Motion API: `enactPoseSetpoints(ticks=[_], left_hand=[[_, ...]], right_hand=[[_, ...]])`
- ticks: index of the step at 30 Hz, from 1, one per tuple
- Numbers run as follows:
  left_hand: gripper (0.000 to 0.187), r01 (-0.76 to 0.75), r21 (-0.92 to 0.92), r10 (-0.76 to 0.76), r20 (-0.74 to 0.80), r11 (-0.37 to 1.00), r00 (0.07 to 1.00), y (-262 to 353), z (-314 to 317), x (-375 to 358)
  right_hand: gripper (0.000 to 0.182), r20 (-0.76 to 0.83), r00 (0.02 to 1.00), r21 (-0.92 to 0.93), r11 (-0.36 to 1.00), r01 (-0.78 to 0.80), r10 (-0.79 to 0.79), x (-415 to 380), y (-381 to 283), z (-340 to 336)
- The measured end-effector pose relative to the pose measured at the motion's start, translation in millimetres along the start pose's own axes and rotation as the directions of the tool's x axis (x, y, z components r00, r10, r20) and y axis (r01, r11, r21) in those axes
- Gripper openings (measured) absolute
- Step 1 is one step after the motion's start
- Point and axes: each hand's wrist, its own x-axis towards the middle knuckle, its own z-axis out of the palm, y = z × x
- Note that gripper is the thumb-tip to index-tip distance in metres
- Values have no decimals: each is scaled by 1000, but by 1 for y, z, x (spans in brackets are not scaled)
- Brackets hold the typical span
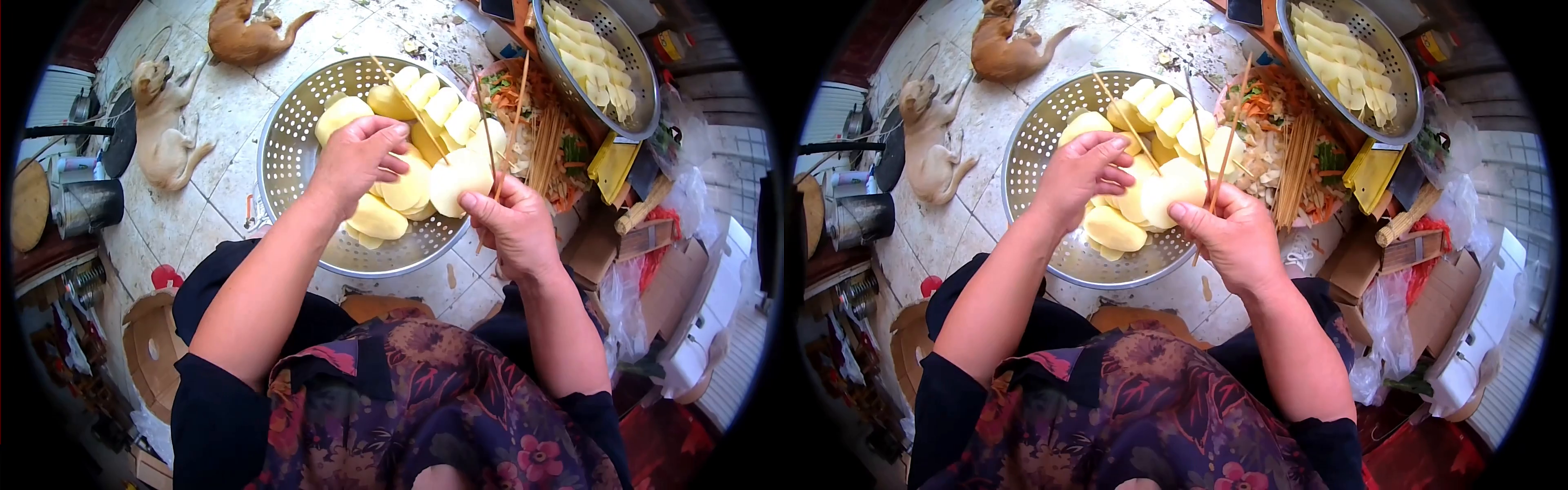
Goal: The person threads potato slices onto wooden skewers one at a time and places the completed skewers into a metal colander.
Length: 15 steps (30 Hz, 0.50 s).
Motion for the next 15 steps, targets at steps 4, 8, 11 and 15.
enactPoseSetpoints(ticks=[4,8,11,15], left_hand=[[38,-56,836,144,-27,545,989,-29,-11,19],[31,-126,934,201,60,333,978,-40,-2,16],[27,-143,927,190,79,348,979,-41,-2,19],[19,-194,917,308,83,349,948,-44,-4,17]], right_hand=[[26,-59,997,46,998,51,-48,-3,-1,4],[26,-56,996,-43,997,60,-63,-3,3,0],[26,-50,995,-49,995,82,-85,-4,2,-2],[26,-31,996,-62,995,83,-85,-7,1,-3]])
